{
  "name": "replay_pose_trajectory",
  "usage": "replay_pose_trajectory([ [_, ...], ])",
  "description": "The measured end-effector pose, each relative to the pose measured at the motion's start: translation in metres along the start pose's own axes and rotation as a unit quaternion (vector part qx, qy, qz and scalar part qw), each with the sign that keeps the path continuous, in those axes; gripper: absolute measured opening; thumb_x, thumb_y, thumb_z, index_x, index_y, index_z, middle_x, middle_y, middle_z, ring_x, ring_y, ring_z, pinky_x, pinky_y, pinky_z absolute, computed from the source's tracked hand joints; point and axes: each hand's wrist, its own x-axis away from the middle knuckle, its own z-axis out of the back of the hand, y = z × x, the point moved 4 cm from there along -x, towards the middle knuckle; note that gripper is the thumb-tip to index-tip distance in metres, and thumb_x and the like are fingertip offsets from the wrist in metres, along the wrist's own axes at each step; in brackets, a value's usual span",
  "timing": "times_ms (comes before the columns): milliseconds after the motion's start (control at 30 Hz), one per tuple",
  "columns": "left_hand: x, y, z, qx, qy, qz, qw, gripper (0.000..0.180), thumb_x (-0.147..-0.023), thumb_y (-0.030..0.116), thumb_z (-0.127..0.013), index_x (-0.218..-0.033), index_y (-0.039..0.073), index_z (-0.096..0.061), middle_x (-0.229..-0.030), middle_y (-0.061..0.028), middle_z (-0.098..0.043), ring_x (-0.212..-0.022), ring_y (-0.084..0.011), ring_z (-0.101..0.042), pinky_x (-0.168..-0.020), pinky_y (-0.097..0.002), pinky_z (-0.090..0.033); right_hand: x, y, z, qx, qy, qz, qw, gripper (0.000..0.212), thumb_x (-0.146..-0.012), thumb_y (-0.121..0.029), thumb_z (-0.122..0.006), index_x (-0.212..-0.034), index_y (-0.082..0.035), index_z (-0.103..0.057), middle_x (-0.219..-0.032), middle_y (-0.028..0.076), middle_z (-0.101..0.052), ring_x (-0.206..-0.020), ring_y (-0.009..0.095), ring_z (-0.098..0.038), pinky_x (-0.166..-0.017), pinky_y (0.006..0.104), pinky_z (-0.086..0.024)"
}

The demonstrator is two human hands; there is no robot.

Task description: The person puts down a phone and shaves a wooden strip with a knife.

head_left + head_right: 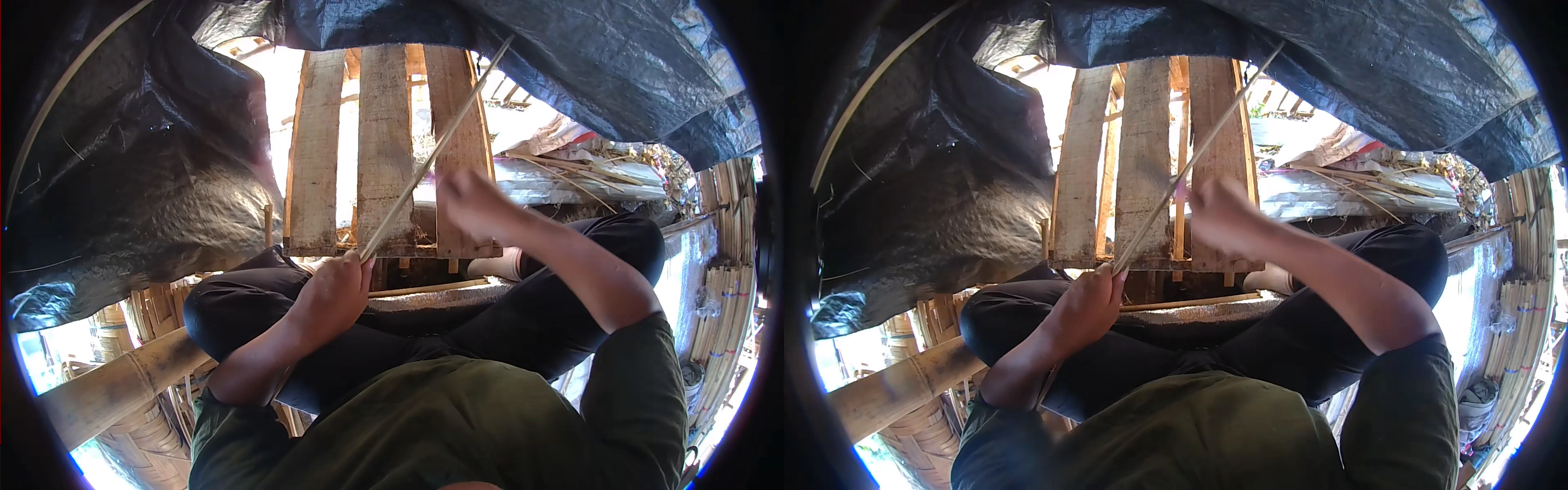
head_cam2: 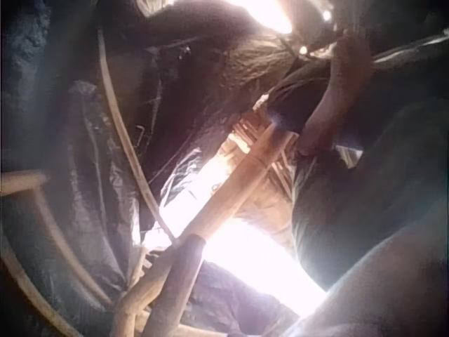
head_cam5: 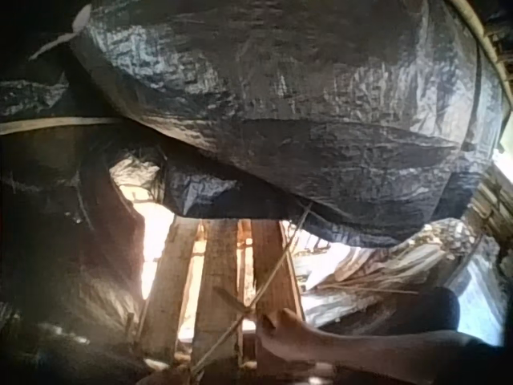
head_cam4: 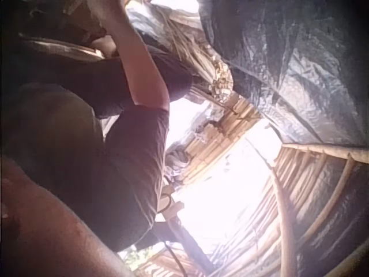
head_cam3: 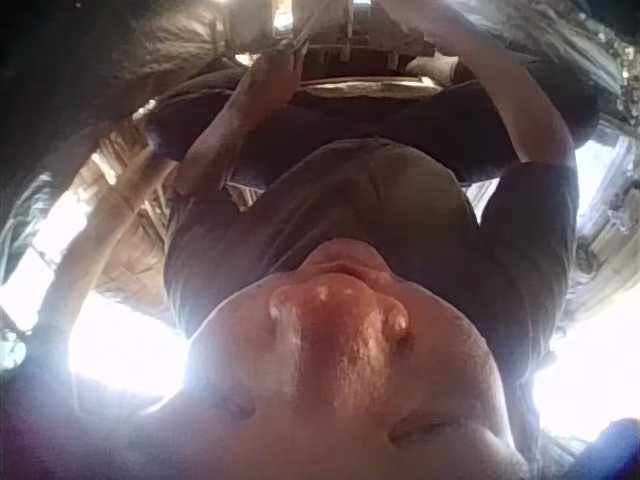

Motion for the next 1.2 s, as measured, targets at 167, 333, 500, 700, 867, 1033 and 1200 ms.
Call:
replay_pose_trajectory([
  [167, -0.006, 0.002, 0.0, 0.034, -0.029, 0.024, 0.999, 0.028, -0.099, 0.019, -0.051, -0.084, -0.004, -0.053, -0.066, -0.0268, -0.059, -0.066, -0.0448, -0.061, -0.061, -0.0509, -0.048, -0.018, 0.027, -0.005, 0.126, 0.018, 0.021, 0.992, 0.041, -0.105, -0.037, -0.033, -0.086, -0.003, -0.046, -0.055, 0.001, -0.042, -0.039, 0.011, -0.041, -0.036, 0.0301, -0.038],
  [333, -0.002, -0.004, -0.001, 0.002, 0.005, 0.004, 1.0, 0.032, -0.099, 0.021, -0.052, -0.078, -0.003, -0.053, -0.058, -0.0223, -0.057, -0.056, -0.0392, -0.063, -0.053, -0.0465, -0.05, -0.009, -0.006, 0.02, -0.069, 0.122, 0.037, 0.989, 0.047, -0.106, -0.035, -0.03, -0.083, 0.0, -0.051, -0.05, 0.003, -0.043, -0.037, 0.016, -0.045, -0.041, 0.0324, -0.044],
  [500, -0.009, -0.001, -0.004, 0.011, -0.017, -0.005, 1.0, 0.033, -0.099, 0.021, -0.051, -0.078, -0.003, -0.053, -0.058, -0.0226, -0.057, -0.056, -0.0391, -0.063, -0.052, -0.0464, -0.05, -0.01, 0.023, -0.026, 0.106, -0.059, 0.051, 0.991, 0.051, -0.105, -0.044, -0.034, -0.079, -0.003, -0.048, -0.051, 0.002, -0.045, -0.037, 0.013, -0.046, -0.033, 0.0338, -0.035],
  [700, -0.008, 0.001, -0.004, 0.014, -0.012, 0.0, 1.0, 0.033, -0.099, 0.021, -0.051, -0.078, -0.004, -0.053, -0.059, -0.023, -0.058, -0.057, -0.04, -0.063, -0.053, -0.0468, -0.051, -0.013, 0.013, -0.005, 0.017, 0.059, 0.001, 0.998, 0.035, -0.105, -0.025, -0.037, -0.086, 0.0, -0.05, -0.056, 0.003, -0.048, -0.035, 0.014, -0.044, -0.032, 0.0313, -0.038],
  [867, -0.005, -0.003, -0.003, 0.029, -0.022, 0.015, 0.999, 0.032, -0.099, 0.021, -0.051, -0.078, -0.004, -0.053, -0.06, -0.0236, -0.059, -0.059, -0.0408, -0.063, -0.055, -0.0475, -0.051, -0.01, -0.001, 0.007, -0.022, 0.019, 0.025, 0.999, 0.044, -0.106, -0.033, -0.028, -0.091, -0.001, -0.053, -0.054, 0.001, -0.045, -0.036, 0.015, -0.045, -0.036, 0.0331, -0.039],
  [1033, -0.009, 0.002, -0.005, 0.017, -0.017, 0.001, 1.0, 0.032, -0.099, 0.021, -0.052, -0.079, -0.003, -0.053, -0.06, -0.0235, -0.059, -0.058, -0.0405, -0.063, -0.054, -0.047, -0.051, 0.001, 0.01, -0.028, 0.097, -0.105, 0.02, 0.989, 0.045, -0.105, -0.032, -0.036, -0.078, 0.0, -0.05, -0.052, 0.005, -0.048, -0.036, 0.016, -0.049, -0.032, 0.0326, -0.04],
  [1200, -0.006, 0.0, -0.006, 0.011, -0.014, -0.004, 1.0, 0.032, -0.099, 0.022, -0.052, -0.078, -0.003, -0.053, -0.059, -0.0231, -0.058, -0.056, -0.0391, -0.063, -0.052, -0.0454, -0.05, -0.01, 0.003, 0.009, -0.098, 0.123, 0.061, 0.986, 0.047, -0.106, -0.033, -0.034, -0.079, 0.001, -0.051, -0.054, 0.007, -0.051, -0.037, 0.017, -0.05, -0.037, 0.0362, -0.04],
])
